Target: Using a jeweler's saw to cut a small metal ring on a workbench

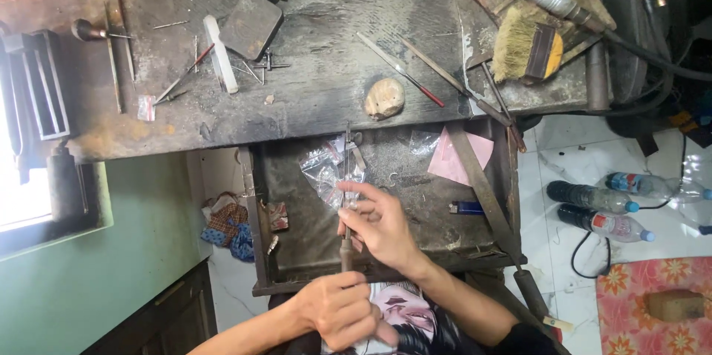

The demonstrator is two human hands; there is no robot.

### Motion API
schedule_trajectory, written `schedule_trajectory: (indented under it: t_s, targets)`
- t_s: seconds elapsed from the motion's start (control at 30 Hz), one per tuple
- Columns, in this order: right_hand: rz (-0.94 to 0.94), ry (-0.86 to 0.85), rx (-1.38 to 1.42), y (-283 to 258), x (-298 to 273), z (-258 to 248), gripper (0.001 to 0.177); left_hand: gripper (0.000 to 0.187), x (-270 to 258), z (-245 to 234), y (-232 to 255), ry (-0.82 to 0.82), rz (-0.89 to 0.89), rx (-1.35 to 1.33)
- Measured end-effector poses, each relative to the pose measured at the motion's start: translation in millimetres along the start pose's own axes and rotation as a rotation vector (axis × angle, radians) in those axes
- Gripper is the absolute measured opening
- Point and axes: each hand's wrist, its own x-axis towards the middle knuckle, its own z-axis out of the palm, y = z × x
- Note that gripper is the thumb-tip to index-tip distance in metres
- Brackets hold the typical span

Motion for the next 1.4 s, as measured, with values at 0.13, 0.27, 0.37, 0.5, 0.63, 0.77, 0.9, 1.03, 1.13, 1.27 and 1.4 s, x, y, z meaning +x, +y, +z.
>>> schedule_trajectory:
  t_s: [0.13,0.27,0.37,0.5,0.63,0.77,0.9,1.03,1.13,1.27,1.4]
  targets:
    - [0.052,0.018,-0.116,-3.0,29.4,-12.2,0.057,0.050,-7.2,-1.5,-5.7,0.018,-0.003,-0.014]
    - [0.124,0.257,-0.112,-17.0,57.3,-11.8,0.026,0.052,-3.6,0.2,-9.5,0.010,0.019,0.009]
    - [0.154,0.272,-0.064,-16.4,67.8,-10.9,0.026,0.053,-9.0,3.7,-11.3,0.003,0.030,-0.003]
    - [0.146,0.290,-0.158,-23.9,62.7,-15.5,0.040,0.054,-10.4,3.9,-11.6,-0.028,0.016,0.013]
    - [-0.232,0.466,-0.494,-14.5,54.8,-24.3,0.027,0.050,-13.8,8.8,-9.9,-0.012,-0.009,0.050]
    - [-0.599,0.468,-0.740,-13.3,60.4,-36.7,0.020,0.049,-10.1,15.8,-13.4,0.001,-0.042,0.030]
    - [-0.709,0.363,-0.800,-8.9,69.3,-40.0,0.025,0.048,-8.7,15.4,-15.5,0.004,-0.004,0.044]
    - [-0.801,0.346,-0.798,5.5,82.2,-39.4,0.022,0.047,-13.8,16.3,-13.6,0.001,-0.027,0.042]
    - [-0.903,0.302,-0.837,13.0,84.2,-42.1,0.026,0.047,-18.0,19.8,-9.9,0.010,-0.035,0.052]
    - [-1.022,0.236,-0.877,14.7,90.3,-47.7,0.034,0.049,-27.0,24.1,-4.0,0.014,-0.097,0.045]
    - [-1.148,0.264,-0.870,29.2,105.2,-49.9,0.014,0.052,-39.4,24.4,1.5,-0.034,-0.182,0.021]
